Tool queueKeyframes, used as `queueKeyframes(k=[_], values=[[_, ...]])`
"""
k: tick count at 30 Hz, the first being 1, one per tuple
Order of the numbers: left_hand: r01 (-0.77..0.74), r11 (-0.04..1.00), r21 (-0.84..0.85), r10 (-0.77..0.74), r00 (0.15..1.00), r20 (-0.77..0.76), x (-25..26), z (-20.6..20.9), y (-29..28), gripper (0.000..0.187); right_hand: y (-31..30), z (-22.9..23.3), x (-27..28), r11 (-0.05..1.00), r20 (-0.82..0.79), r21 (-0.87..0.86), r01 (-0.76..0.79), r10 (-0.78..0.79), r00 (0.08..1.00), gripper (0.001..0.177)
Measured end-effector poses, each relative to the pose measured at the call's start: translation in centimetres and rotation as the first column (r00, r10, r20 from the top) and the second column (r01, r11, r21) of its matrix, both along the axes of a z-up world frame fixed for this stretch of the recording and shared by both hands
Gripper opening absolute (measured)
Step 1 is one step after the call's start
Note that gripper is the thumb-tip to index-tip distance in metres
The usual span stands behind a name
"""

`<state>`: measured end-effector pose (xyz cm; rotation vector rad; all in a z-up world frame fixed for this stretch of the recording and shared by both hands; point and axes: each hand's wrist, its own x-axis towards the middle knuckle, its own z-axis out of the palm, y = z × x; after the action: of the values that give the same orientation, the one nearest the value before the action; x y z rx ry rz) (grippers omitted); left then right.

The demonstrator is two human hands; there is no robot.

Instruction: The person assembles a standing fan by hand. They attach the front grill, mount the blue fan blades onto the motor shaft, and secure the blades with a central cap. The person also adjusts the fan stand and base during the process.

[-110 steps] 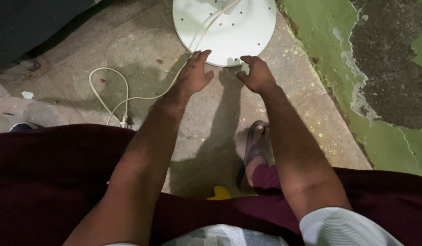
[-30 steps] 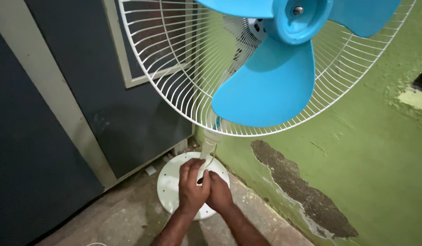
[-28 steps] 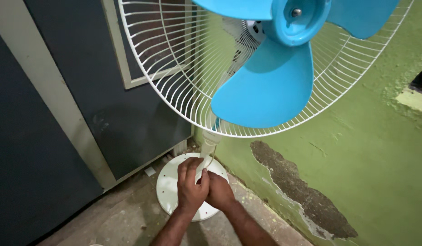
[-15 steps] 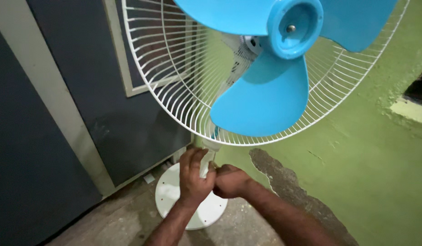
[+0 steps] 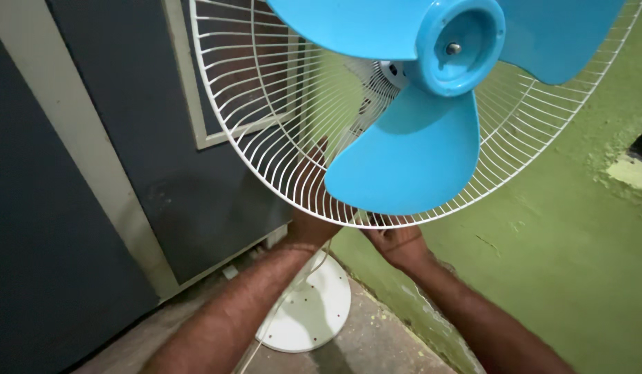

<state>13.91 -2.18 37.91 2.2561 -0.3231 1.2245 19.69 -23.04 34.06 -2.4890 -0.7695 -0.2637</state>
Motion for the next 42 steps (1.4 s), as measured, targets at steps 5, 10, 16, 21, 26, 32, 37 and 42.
queueKeyframes(k=[5,10,16,21,26,32,37,42], values=[[0.022,0.993,0.114,-0.018,0.999,-0.043,2.5,0.3,2.7,0.041,1.8,-4.5,5.4,0.992,0.515,-0.032,-0.125,0.124,0.849,0.032],[0.026,0.976,0.214,-0.008,0.996,-0.086,3.8,0.0,3.9,0.041,3.6,-7.5,6.9,0.989,0.737,-0.126,0.082,0.038,0.674,0.028],[-0.036,0.960,0.277,0.062,0.994,-0.086,5.3,-2.1,3.5,0.041,5.9,-4.2,3.2,0.994,0.578,0.102,0.026,-0.080,0.812,0.020],[-0.119,0.962,0.247,0.128,0.992,-0.022,6.1,-2.3,2.8,0.047,7.2,-1.6,-0.8,0.867,0.400,0.488,-0.096,-0.125,0.908,0.033],[-0.122,0.992,0.036,0.126,0.984,-0.127,5.7,-2.4,2.4,0.063,7.9,-1.5,-1.9,0.741,0.252,0.662,-0.116,-0.074,0.965,0.030],[-0.213,0.953,0.214,0.250,0.955,-0.162,6.9,-3.2,3.0,0.050,8.1,-2.8,-1.5,0.726,0.301,0.674,-0.134,-0.104,0.948,0.034],[-0.264,0.963,0.051,0.268,0.953,-0.141,5.9,-2.5,2.1,0.064,8.8,-3.6,-1.6,0.670,0.203,0.741,-0.052,-0.150,0.968,0.035],[-0.228,0.973,0.032,0.230,0.960,-0.162,2.1,-1.5,0.2,0.061,7.9,-4.9,-3.2,0.695,0.033,0.717,0.059,-0.118,0.992,0.046]])
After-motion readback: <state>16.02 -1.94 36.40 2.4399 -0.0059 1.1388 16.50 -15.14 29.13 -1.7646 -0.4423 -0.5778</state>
